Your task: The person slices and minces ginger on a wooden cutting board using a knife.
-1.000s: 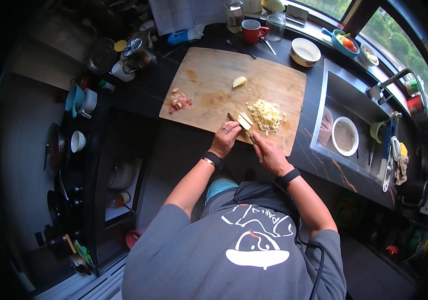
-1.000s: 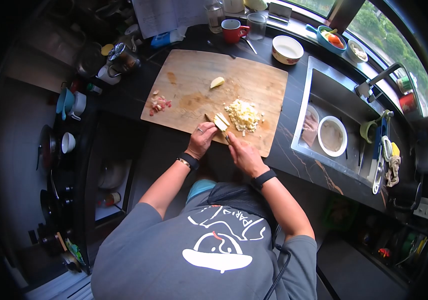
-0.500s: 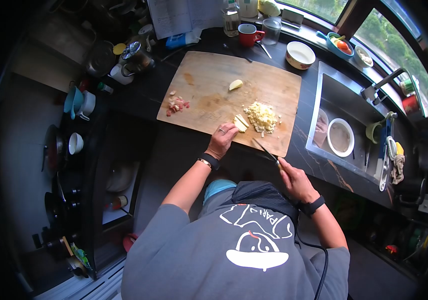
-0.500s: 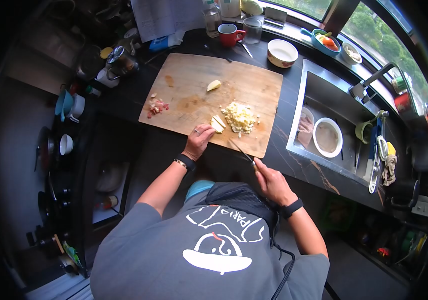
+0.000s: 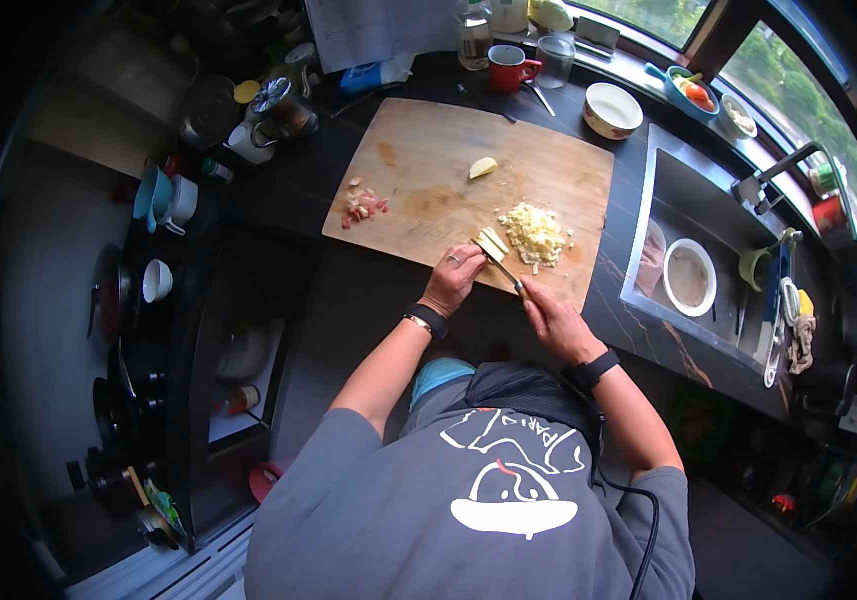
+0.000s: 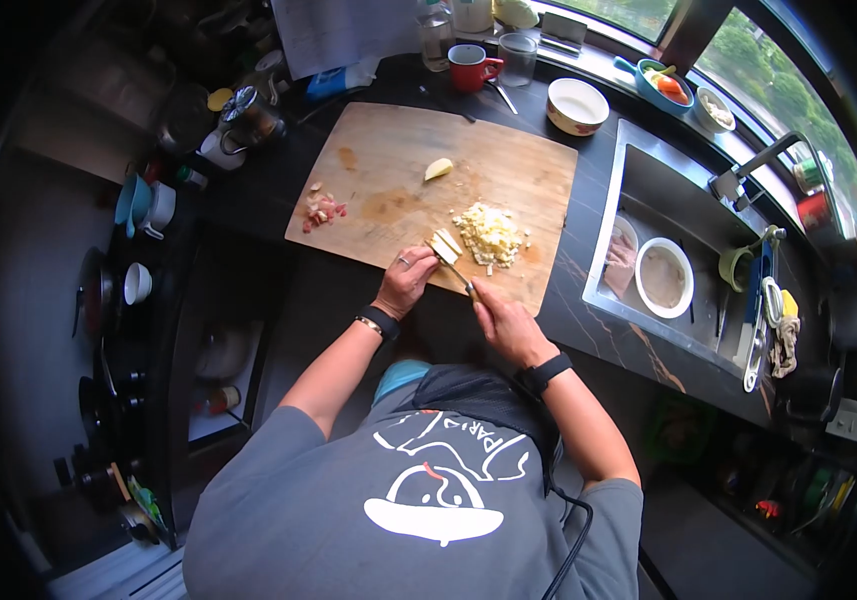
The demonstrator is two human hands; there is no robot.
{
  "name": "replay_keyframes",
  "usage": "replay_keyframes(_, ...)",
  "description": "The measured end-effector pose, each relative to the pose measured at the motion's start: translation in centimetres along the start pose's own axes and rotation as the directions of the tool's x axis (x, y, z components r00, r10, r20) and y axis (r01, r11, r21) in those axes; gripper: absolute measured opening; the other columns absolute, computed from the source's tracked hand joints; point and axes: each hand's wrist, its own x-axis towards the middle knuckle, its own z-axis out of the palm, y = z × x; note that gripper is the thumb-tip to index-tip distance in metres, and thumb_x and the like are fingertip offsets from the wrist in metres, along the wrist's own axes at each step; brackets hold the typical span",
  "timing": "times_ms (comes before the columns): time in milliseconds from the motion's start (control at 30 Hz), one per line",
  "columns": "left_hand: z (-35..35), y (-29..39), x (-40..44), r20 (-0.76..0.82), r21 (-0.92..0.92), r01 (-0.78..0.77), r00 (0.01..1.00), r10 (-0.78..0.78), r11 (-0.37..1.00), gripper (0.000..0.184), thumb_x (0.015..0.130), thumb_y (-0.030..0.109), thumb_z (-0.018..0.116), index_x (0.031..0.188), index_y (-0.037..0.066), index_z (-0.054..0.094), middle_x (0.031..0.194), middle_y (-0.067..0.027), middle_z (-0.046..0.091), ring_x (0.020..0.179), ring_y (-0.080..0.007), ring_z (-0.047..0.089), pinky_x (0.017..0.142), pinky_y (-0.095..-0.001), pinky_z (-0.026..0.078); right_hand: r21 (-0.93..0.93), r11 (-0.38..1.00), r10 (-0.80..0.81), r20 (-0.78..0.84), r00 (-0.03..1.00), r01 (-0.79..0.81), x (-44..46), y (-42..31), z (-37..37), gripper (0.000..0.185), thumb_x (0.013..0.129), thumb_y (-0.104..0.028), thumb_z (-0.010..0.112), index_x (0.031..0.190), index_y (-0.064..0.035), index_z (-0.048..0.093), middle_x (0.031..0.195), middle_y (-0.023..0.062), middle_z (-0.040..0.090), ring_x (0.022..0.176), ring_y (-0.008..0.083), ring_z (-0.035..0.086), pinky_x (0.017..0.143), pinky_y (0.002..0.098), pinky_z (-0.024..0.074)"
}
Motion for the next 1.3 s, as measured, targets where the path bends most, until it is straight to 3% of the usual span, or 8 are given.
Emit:
replay_keyframes(533, -0.2, 0.4, 0.2, 0.023, 0.011, 0.017, 1.0, -0.017, 1.0, 0.018, 0.079, -0.002, 0.073, 0.095, 0.003, 0.068, 0.097, -0.0108, 0.066, 0.093, -0.0296, 0.065, 0.081, -0.0375, 0.054, -0.091, 0.976, -0.213, -0.175, 0.961, 0.2, -2.5, 3.9, 1.7, 0.047, 0.097, -0.013, 0.056, 0.143, -0.0104, 0.047, 0.098, 0.0262, 0.067, 0.084, 0.0429, 0.066, 0.074, 0.0488, 0.0522)
replay_keyframes(600, -0.5, 0.4, 0.4, 0.039, 0.02, 0.019, 0.999, -0.02, 1.0, 0.018, 0.079, -0.002, 0.073, 0.095, 0.003, 0.067, 0.097, -0.0109, 0.066, 0.093, -0.0296, 0.064, 0.08, -0.0377, 0.054, -0.035, 0.999, 0.0, 0.005, 1.0, 0.0, -4.8, 3.4, -0.3, 0.047, 0.097, -0.011, 0.056, 0.143, -0.012, 0.047, 0.092, 0.0253, 0.067, 0.08, 0.0411, 0.067, 0.072, 0.0461, 0.0523)
replay_keyframes(800, -1.7, -1.2, 2.0, 0.204, -0.078, 0.076, 0.977, -0.059, 0.994, 0.022, 0.082, 0.005, 0.074, 0.1, 0.006, 0.062, 0.107, -0.0107, 0.061, 0.091, -0.0323, 0.064, 0.077, -0.04, 0.055, 0.074, 0.996, 0.054, -0.037, 0.998, -0.052, -7.4, 1.9, -3.9, 0.042, 0.096, -0.008, 0.057, 0.139, -0.0066, 0.053, 0.087, 0.0228, 0.066, 0.073, 0.0384, 0.066, 0.069, 0.0386, 0.0517)
replay_keyframes(867, -2.1, -2.6, 3.0, 0.34, -0.113, -0.017, 0.939, 0.055, 0.993, 0.027, 0.081, 0.009, 0.075, 0.103, 0.007, 0.06, 0.109, -0.0113, 0.059, 0.088, -0.0332, 0.065, 0.074, -0.0407, 0.056, 0.106, 0.994, 0.045, -0.143, 0.989, -0.03, -7.3, 2.3, -3.9, 0.044, 0.097, -0.007, 0.056, 0.14, -0.0052, 0.052, 0.089, 0.0191, 0.062, 0.067, 0.0206, 0.058, 0.07, 0.0294, 0.049)
replay_keyframes(933, -2.5, -3.0, 4.6, 0.413, -0.102, -0.032, 0.908, 0.072, 0.994, 0.033, 0.078, 0.009, 0.076, 0.106, 0.009, 0.06, 0.112, -0.0107, 0.061, 0.097, -0.0315, 0.064, 0.082, -0.0397, 0.055, 0.115, 0.993, 0.057, -0.163, 0.985, -0.039, -6.9, 2.4, -3.7, 0.043, 0.097, -0.007, 0.056, 0.14, -0.0045, 0.052, 0.092, 0.0172, 0.062, 0.067, 0.0173, 0.057, 0.07, 0.0273, 0.0486)
replay_keyframes(1000, -2.7, -3.2, 6.4, 0.469, -0.052, -0.248, 0.849, 0.243, 0.967, 0.038, 0.075, 0.009, 0.077, 0.11, 0.008, 0.062, 0.119, -0.0099, 0.061, 0.106, -0.0305, 0.061, 0.093, -0.0389, 0.05, 0.16, 0.985, 0.101, -0.196, 0.975, -0.07, -6.5, 2.1, -3.2, 0.043, 0.098, -0.007, 0.056, 0.14, -0.0048, 0.052, 0.087, 0.0129, 0.061, 0.067, 0.0129, 0.054, 0.068, 0.0256, 0.0476)
replay_keyframes(1133, -1.1, -5.3, 7.8, 0.564, -0.291, -0.317, 0.706, 0.429, 0.903, 0.044, 0.073, 0.009, 0.078, 0.114, 0.009, 0.062, 0.119, -0.0095, 0.064, 0.109, -0.0301, 0.061, 0.095, -0.0377, 0.05, 0.177, 0.981, 0.123, -0.237, 0.964, -0.082, -5.4, 1.9, -2.4, 0.043, 0.098, -0.007, 0.055, 0.141, -0.0053, 0.052, 0.081, 0.0086, 0.058, 0.066, 0.0096, 0.051, 0.066, 0.0246, 0.0462)
replay_keyframes(1300, -0.8, -5.0, 5.9, 0.567, -0.205, -0.184, 0.778, 0.27, 0.961, 0.032, 0.077, 0.011, 0.077, 0.107, 0.007, 0.065, 0.108, -0.0097, 0.067, 0.099, -0.0295, 0.064, 0.086, -0.0381, 0.053, 0.169, 0.984, 0.092, -0.266, 0.959, -0.047, -4.3, 2.1, -2.8, 0.04, 0.096, -0.009, 0.06, 0.136, -0.0074, 0.058, 0.067, 0.0129, 0.055, 0.058, 0.0155, 0.054, 0.061, 0.0297, 0.0471)
